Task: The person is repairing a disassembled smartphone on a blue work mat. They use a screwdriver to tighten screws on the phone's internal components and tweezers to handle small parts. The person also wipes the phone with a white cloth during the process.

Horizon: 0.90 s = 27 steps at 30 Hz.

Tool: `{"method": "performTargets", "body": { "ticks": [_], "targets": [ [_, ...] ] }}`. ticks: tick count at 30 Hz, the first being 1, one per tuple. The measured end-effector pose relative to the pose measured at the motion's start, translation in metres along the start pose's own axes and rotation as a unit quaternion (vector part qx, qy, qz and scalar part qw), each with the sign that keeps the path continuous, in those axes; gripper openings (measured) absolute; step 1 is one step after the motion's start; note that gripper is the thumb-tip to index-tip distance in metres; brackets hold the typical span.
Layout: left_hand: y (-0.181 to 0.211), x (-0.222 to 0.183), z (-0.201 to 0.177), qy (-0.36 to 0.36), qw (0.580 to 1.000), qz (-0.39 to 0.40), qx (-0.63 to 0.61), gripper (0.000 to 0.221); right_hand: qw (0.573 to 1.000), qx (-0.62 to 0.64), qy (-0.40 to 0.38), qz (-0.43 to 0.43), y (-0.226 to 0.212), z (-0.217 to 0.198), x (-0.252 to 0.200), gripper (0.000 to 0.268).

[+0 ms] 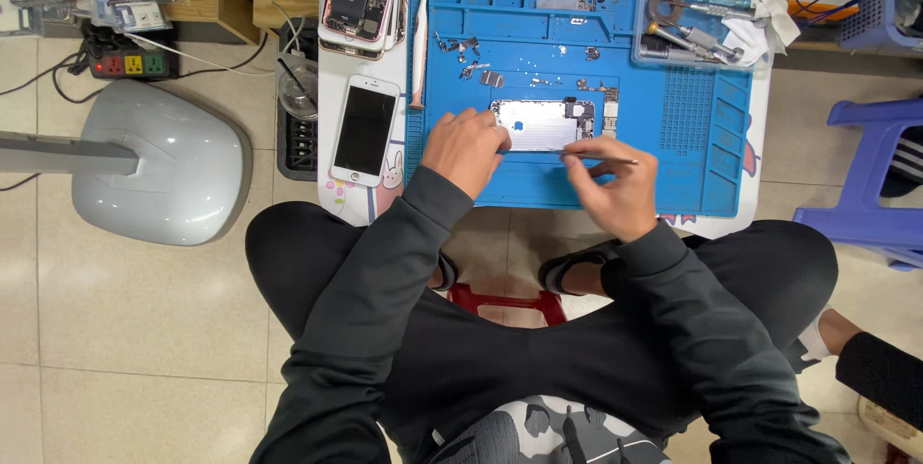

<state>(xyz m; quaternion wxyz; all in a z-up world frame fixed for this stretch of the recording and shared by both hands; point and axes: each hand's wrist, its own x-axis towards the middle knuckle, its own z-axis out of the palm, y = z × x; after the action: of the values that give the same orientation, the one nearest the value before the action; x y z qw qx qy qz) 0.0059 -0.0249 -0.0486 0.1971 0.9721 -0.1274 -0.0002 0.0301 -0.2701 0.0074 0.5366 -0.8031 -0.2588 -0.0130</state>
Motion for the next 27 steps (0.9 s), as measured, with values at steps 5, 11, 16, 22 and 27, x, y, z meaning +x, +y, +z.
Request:
{"method": "performTargets", "body": {
  "ticks": [5,11,16,22,27],
  "targets": [
    [0.004,0.001,-0.013,0.014,1.000,0.005,0.001,0.020,0.999,-0.011,0.031,0.006,0.015,-0.045,0.004,0.007],
    [0.046,0.012,-0.026,0.150,0.981,0.072,-0.095,0.016,0.996,0.062,0.017,0.063,0.011,-0.041,0.002,0.007],
    [0.058,0.014,-0.006,0.205,0.967,0.104,-0.110,0.009,0.997,0.042,-0.009,0.069,0.007,-0.039,0.004,0.009],
    [0.065,0.017,0.003,0.227,0.962,0.111,-0.101,0.005,0.995,0.029,-0.023,0.089,0.006,-0.040,0.003,0.010],
    [0.065,0.018,0.008,0.248,0.960,0.104,-0.083,0.004,0.991,0.054,-0.012,0.119,-0.001,-0.039,0.006,0.011]
  ]
}}
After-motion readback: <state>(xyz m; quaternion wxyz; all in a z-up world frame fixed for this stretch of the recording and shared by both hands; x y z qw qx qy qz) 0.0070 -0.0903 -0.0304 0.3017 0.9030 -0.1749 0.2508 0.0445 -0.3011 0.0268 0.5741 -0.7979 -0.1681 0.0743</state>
